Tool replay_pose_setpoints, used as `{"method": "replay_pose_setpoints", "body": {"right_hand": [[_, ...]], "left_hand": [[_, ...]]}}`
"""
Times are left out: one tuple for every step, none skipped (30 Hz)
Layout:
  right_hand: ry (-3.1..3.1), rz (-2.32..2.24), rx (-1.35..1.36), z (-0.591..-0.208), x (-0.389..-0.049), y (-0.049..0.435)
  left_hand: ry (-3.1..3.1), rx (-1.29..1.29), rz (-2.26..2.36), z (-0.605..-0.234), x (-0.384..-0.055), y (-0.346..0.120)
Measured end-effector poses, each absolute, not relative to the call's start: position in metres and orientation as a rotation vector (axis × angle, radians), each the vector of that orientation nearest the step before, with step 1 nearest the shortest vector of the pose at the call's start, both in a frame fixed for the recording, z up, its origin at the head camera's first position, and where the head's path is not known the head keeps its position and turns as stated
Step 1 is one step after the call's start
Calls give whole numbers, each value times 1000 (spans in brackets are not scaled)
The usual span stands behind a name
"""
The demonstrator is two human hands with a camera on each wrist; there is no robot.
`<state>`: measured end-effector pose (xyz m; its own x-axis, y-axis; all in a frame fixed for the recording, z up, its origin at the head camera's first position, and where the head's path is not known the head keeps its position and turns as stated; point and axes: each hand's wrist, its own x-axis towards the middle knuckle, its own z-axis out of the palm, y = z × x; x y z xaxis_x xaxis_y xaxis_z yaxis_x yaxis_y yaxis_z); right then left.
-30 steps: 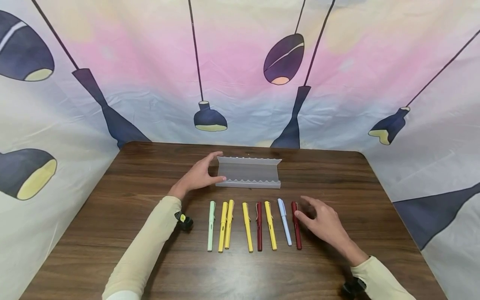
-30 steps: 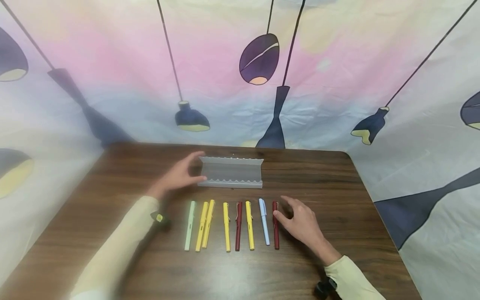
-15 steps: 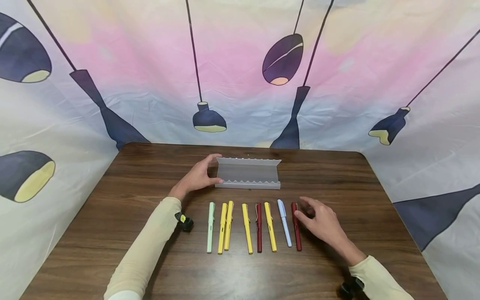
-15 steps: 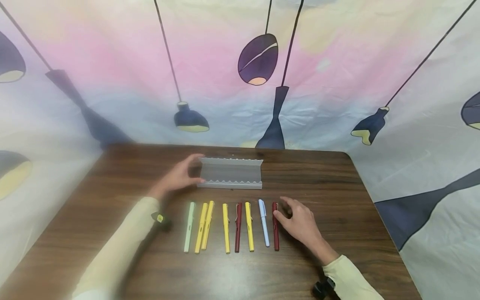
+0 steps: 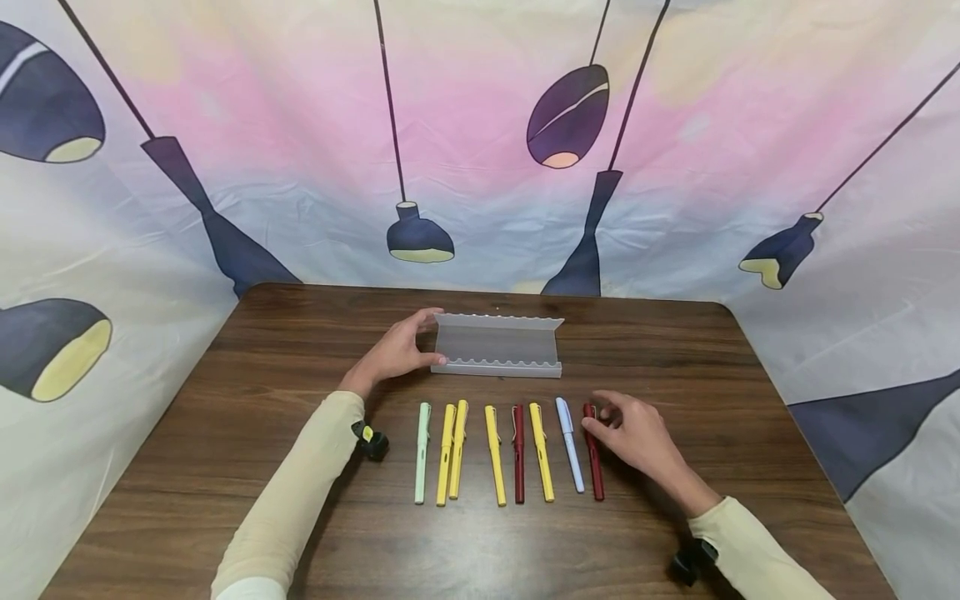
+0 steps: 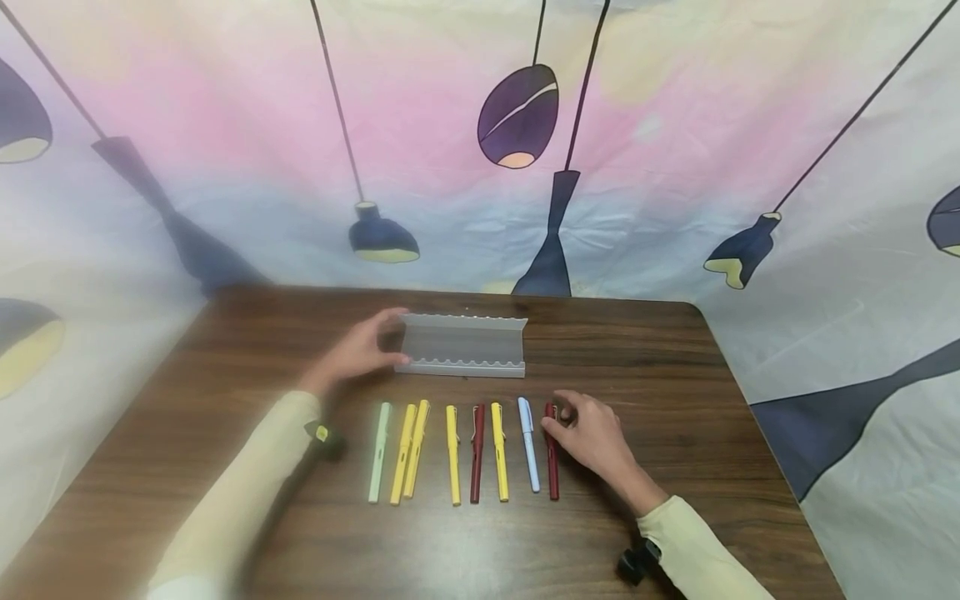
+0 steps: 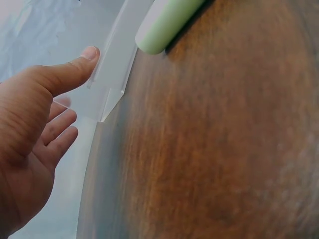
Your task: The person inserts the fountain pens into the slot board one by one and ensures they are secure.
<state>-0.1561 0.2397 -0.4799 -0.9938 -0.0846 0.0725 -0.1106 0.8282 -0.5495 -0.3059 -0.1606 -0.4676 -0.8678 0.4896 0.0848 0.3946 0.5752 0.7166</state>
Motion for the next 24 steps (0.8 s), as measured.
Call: {"method": "replay_pose_setpoints", "body": {"right_hand": [[-2966,902,153,-480,-157,240],[-2972,909,150,-480,-157,239],[-2976,914,148,-480,-158,239],[-2983,924,144,-480,-158,238],[-2990,932,139,-480,-158,238],[-2994,944,135,-479,-159,238],[-3001,953,131,-479,-159,237],[-3007,958,130,-480,-159,237],[-3012,961,130,-480,-159,236],[-3017,965,129,-480,-159,236],[-3021,965,131,-480,-159,236],[-3023,962,132,-480,-159,235],[-3026,957,134,-480,-160,235],[-3027,957,134,-480,-160,235],[-3028,958,132,-480,-160,235],[-3031,961,127,-480,-161,235],[-3034,965,120,-480,-161,235],[-3036,971,113,-480,-161,235],[-3040,979,104,-480,-161,235],[-3044,987,96,-480,-161,235],[-3047,994,90,-480,-161,235],[-3049,1005,85,-480,-161,236],[-3048,1016,81,-479,-161,236],[-3045,1023,82,-479,-161,236]], "left_hand": [[2677,752,1172,-467,-306,-161],[2676,751,1172,-467,-306,-161],[2676,750,1171,-467,-306,-161],[2676,750,1170,-466,-306,-161],[2676,748,1170,-466,-306,-161],[2677,748,1169,-466,-306,-161],[2678,751,1166,-466,-306,-161],[2680,752,1164,-467,-307,-161],[2681,751,1164,-467,-307,-161],[2681,754,1163,-467,-307,-161],[2681,755,1161,-467,-307,-161],[2682,755,1160,-467,-307,-161],[2681,757,1162,-467,-307,-161],[2680,755,1163,-467,-307,-162],[2680,754,1162,-468,-307,-162],[2681,755,1161,-468,-308,-162],[2681,752,1162,-469,-308,-162],[2681,749,1162,-469,-308,-162],[2681,748,1162,-469,-309,-162],[2680,745,1161,-469,-309,-163],[2679,744,1161,-469,-308,-162],[2678,742,1161,-469,-308,-162],[2677,739,1160,-469,-308,-162],[2677,736,1161,-469,-308,-162]]}}
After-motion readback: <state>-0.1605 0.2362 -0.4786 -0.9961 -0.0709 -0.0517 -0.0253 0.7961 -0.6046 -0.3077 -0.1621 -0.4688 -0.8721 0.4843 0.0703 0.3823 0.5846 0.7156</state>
